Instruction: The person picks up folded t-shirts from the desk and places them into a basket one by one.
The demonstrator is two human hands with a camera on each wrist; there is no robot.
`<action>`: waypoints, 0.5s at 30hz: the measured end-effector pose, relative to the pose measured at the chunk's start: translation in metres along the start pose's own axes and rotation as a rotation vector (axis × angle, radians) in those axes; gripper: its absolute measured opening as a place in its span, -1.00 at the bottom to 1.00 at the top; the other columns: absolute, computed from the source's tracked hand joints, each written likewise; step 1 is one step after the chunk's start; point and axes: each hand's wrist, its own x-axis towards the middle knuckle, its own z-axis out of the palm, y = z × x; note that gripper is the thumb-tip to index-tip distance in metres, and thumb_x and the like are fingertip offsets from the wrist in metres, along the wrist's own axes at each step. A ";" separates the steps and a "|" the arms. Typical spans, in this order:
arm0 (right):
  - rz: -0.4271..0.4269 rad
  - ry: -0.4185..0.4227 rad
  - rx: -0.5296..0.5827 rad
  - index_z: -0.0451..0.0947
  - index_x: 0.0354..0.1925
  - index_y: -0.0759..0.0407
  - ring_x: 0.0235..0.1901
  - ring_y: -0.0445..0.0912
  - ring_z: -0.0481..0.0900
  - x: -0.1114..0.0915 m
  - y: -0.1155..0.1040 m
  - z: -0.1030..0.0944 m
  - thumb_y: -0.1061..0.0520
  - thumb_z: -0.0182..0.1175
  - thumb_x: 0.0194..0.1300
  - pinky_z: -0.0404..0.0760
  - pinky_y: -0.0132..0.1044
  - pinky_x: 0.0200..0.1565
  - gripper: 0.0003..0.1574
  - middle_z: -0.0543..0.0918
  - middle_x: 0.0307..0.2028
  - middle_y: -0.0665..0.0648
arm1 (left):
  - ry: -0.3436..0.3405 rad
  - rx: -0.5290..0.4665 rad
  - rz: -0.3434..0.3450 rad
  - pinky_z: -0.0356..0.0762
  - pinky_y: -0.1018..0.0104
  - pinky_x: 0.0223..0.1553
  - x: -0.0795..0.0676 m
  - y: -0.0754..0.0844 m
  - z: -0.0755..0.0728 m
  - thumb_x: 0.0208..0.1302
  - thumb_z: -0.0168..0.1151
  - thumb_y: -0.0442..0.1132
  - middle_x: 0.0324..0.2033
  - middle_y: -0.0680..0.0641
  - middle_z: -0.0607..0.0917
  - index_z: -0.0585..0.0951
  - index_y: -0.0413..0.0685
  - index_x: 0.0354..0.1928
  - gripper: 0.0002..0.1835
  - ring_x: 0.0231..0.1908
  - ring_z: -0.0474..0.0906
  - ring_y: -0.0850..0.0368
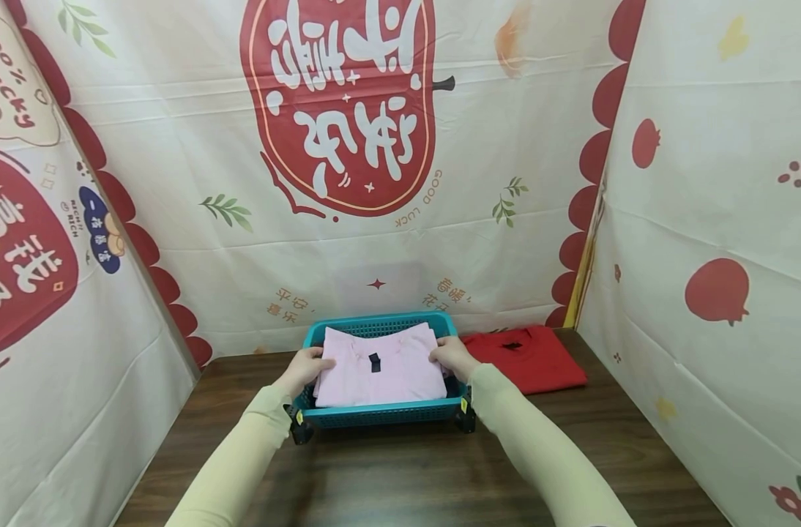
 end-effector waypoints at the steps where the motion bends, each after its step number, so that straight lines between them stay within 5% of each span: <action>1: 0.001 -0.001 0.004 0.51 0.05 0.38 -0.57 -0.06 0.41 0.000 0.001 0.000 0.26 0.15 0.30 0.49 -0.31 -0.46 -0.64 0.48 -0.55 0.13 | -0.001 0.000 -0.004 0.50 -0.09 0.06 -0.001 0.000 0.000 0.31 0.23 -0.26 0.09 -0.35 0.54 0.42 -0.42 0.22 -0.48 -0.03 0.57 -0.15; 8: 0.013 -0.007 -0.007 0.48 0.10 0.40 -0.50 -0.03 0.45 -0.002 0.001 -0.001 0.26 0.19 0.29 0.53 -0.30 -0.42 -0.58 0.55 -0.44 0.17 | 0.003 0.028 -0.015 0.51 -0.10 0.03 0.000 -0.003 0.000 0.29 0.24 -0.31 0.07 -0.37 0.55 0.44 -0.43 0.20 -0.51 -0.04 0.58 -0.17; 15: 0.025 -0.024 -0.016 0.40 0.23 0.37 -0.31 0.04 0.51 0.002 0.000 -0.006 0.27 0.21 0.27 0.64 -0.20 -0.27 -0.43 0.58 -0.11 0.27 | 0.017 0.087 -0.009 0.61 0.00 -0.12 0.002 -0.005 -0.004 0.26 0.27 -0.33 -0.01 -0.33 0.60 0.52 -0.38 0.12 -0.58 -0.20 0.61 -0.06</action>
